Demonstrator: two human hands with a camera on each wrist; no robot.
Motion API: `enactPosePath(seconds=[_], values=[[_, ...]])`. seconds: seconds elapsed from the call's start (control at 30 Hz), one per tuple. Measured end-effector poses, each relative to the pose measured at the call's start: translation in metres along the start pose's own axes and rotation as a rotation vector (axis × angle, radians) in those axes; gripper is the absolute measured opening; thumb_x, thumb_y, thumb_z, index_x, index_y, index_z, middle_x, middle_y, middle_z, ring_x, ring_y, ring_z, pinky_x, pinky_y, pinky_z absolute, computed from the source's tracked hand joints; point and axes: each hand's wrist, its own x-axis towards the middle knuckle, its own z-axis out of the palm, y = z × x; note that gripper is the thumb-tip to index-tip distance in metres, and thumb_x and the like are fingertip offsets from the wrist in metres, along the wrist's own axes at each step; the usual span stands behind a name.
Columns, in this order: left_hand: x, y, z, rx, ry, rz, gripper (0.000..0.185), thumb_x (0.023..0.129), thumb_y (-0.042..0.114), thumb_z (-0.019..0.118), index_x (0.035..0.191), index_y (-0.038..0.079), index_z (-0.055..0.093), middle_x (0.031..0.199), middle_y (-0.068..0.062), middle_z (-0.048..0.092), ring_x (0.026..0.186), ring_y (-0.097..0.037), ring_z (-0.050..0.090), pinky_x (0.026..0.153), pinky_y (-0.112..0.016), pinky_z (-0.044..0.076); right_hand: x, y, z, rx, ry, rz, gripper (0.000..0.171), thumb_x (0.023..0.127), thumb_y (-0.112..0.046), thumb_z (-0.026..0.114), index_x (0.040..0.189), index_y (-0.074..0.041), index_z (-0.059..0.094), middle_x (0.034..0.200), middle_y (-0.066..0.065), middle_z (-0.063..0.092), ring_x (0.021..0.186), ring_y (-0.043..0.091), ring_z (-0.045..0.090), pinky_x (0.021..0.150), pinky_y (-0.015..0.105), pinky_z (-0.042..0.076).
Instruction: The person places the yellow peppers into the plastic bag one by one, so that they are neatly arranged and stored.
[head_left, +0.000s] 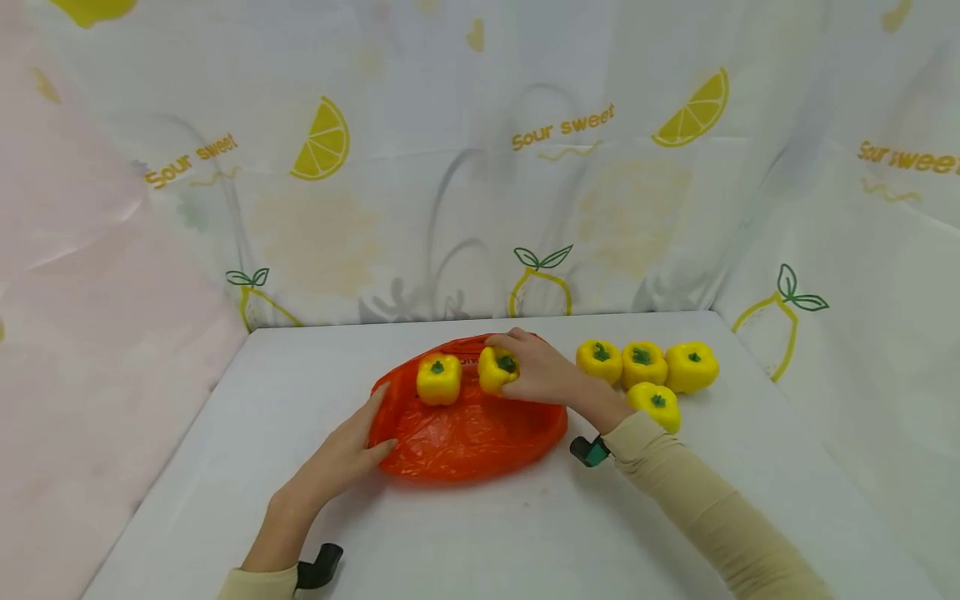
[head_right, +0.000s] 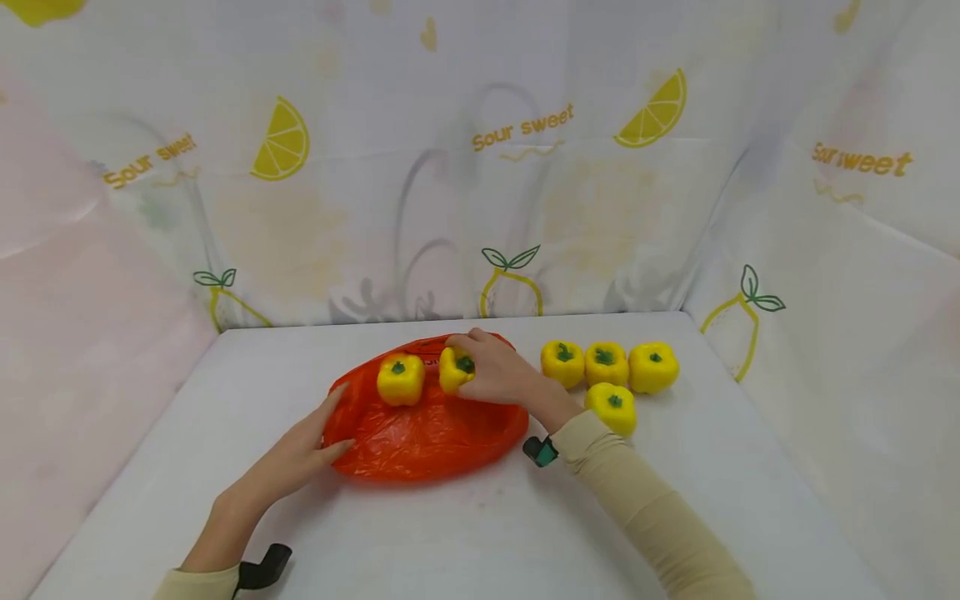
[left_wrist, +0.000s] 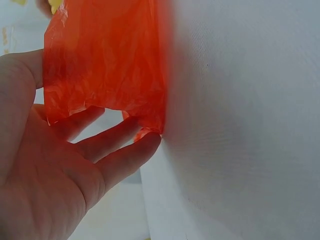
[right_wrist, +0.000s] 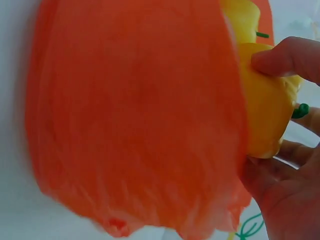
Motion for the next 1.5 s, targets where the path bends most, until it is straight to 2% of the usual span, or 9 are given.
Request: enactPosePath(seconds=[0.2, 0.4, 0.6, 0.93, 1.1, 1.33, 1.5], values=[[0.002, 0.002, 0.001, 0.005, -0.002, 0.005, 0.083, 0.097, 0.022, 0.061, 0.161, 0.020, 0.009, 0.165, -0.012, 0.024, 0.150, -0.039, 0.028, 0.117, -0.062, 0.031, 0.012, 0.002, 0.017, -0.024, -0.012, 0.020, 0.065, 0.081, -0.031, 0.068, 0.142, -0.025, 0.050, 0.139, 0.005, 0.051, 0.116, 0.022, 0.053, 0.096, 0.045, 0.053], [0.004, 0.002, 0.003, 0.004, -0.010, -0.002, 0.083, 0.096, 0.023, 0.061, 0.161, 0.021, 0.009, 0.165, -0.011, 0.025, 0.149, -0.038, 0.030, 0.115, -0.062, 0.033, 0.022, 0.003, 0.031, -0.042, -0.038, 0.049, 0.070, 0.082, -0.034, 0.068, 0.147, -0.022, 0.045, 0.143, 0.006, 0.049, 0.118, 0.021, 0.053, 0.102, 0.045, 0.051], [0.006, 0.003, 0.005, -0.002, -0.014, -0.002, 0.083, 0.096, 0.022, 0.062, 0.161, 0.022, 0.010, 0.163, -0.011, 0.028, 0.147, -0.038, 0.034, 0.113, -0.061, 0.037, 0.025, 0.001, 0.036, 0.011, -0.077, 0.127, 0.077, 0.086, -0.033, 0.068, 0.152, -0.017, 0.034, 0.151, 0.006, 0.045, 0.130, 0.022, 0.050, 0.113, 0.044, 0.043], [0.004, 0.002, 0.006, 0.006, -0.016, -0.005, 0.083, 0.096, 0.022, 0.062, 0.161, 0.020, 0.010, 0.163, -0.012, 0.028, 0.148, -0.039, 0.032, 0.114, -0.062, 0.035, 0.015, 0.001, 0.037, 0.021, -0.075, 0.076, 0.071, 0.091, -0.037, 0.066, 0.152, -0.018, 0.036, 0.151, 0.006, 0.043, 0.126, 0.021, 0.052, 0.111, 0.043, 0.046], [0.003, 0.001, 0.005, 0.016, -0.014, -0.006, 0.083, 0.096, 0.024, 0.062, 0.161, 0.020, 0.010, 0.164, -0.012, 0.026, 0.149, -0.039, 0.029, 0.116, -0.062, 0.031, 0.008, 0.004, 0.026, -0.040, -0.066, 0.069, 0.063, 0.092, -0.036, 0.066, 0.148, -0.022, 0.043, 0.150, 0.004, 0.046, 0.130, 0.021, 0.051, 0.112, 0.045, 0.045], [0.001, 0.001, 0.003, 0.038, -0.002, -0.016, 0.084, 0.095, 0.024, 0.063, 0.161, 0.017, 0.011, 0.164, -0.014, 0.026, 0.149, -0.040, 0.030, 0.116, -0.063, 0.032, -0.006, 0.009, -0.010, -0.084, -0.012, 0.025, 0.048, 0.095, -0.027, 0.063, 0.140, -0.015, 0.054, 0.139, 0.006, 0.057, 0.118, 0.025, 0.059, 0.104, 0.045, 0.052], [0.000, 0.001, 0.002, 0.048, 0.011, -0.020, 0.086, 0.093, 0.024, 0.065, 0.161, 0.017, 0.012, 0.163, -0.014, 0.029, 0.147, -0.040, 0.032, 0.115, -0.063, 0.034, -0.015, 0.022, -0.031, -0.101, 0.037, 0.034, 0.047, 0.094, -0.025, 0.063, 0.139, -0.013, 0.055, 0.137, 0.009, 0.058, 0.122, 0.029, 0.058, 0.105, 0.049, 0.050]])
